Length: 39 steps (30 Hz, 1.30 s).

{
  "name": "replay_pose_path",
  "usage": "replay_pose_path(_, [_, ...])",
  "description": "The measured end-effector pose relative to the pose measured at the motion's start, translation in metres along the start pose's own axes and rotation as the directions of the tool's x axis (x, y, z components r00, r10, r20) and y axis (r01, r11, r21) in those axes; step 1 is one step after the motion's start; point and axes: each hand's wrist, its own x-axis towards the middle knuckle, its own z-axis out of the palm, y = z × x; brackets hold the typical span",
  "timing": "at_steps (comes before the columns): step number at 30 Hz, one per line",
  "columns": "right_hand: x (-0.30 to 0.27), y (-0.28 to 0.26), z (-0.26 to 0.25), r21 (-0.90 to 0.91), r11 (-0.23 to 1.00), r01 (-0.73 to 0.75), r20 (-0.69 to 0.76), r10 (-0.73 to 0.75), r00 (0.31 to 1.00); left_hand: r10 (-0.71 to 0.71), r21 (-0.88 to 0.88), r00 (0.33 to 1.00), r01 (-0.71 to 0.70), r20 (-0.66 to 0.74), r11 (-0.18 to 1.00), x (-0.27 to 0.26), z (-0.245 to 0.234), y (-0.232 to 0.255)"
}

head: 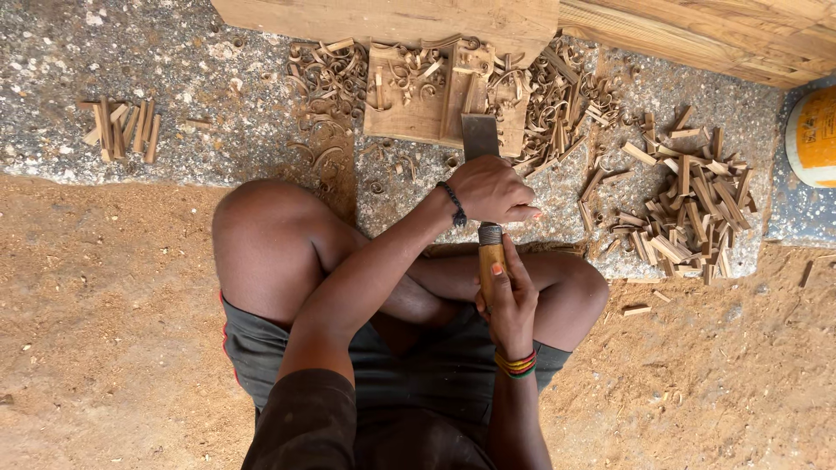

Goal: The person sits cross-legged on the ground and carves a small rectangular wooden block using a chisel. They repeatedly strike the chisel with a mallet to remove wood shavings, occasionally pausing to clear debris from the work surface.

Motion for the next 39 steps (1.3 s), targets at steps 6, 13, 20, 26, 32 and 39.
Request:
replay_pose_path(6, [0.007,-0.001,0.001,0.036,0.999,-0.028,0.032,0.027,0.999,-0.122,-0.017,0.990,0.123,0.067,0.992,-0.001,-0.002,-0.005])
replay_pose_path(13, [0.002,-0.005,0.015,-0.075,0.997,0.013,0.032,-0.010,0.999,-0.123,-0.032,0.992,0.124,0.029,0.992,-0.007,-0.006,-0.011])
replay_pose_path(20, [0.006,0.009,0.034,-0.058,0.998,0.019,-0.020,-0.021,1.000,-0.040,0.004,0.998,0.040,0.046,0.999,-0.009,0.005,-0.029])
replay_pose_path(26, [0.014,0.009,0.043,-0.024,1.000,0.005,-0.046,-0.006,0.999,0.011,-0.078,0.998,-0.007,0.057,0.997,-0.008,0.009,-0.041])
replay_pose_path(32, [0.050,0.008,0.058,0.101,0.992,0.071,-0.034,-0.068,0.997,-0.131,0.026,0.954,0.129,0.268,0.991,0.019,-0.022,-0.074])
replay_pose_path(39, [0.056,0.015,0.049,0.146,0.985,0.089,-0.027,-0.086,0.996,-0.041,0.095,0.995,0.033,0.089,0.995,0.018,-0.008,-0.072])
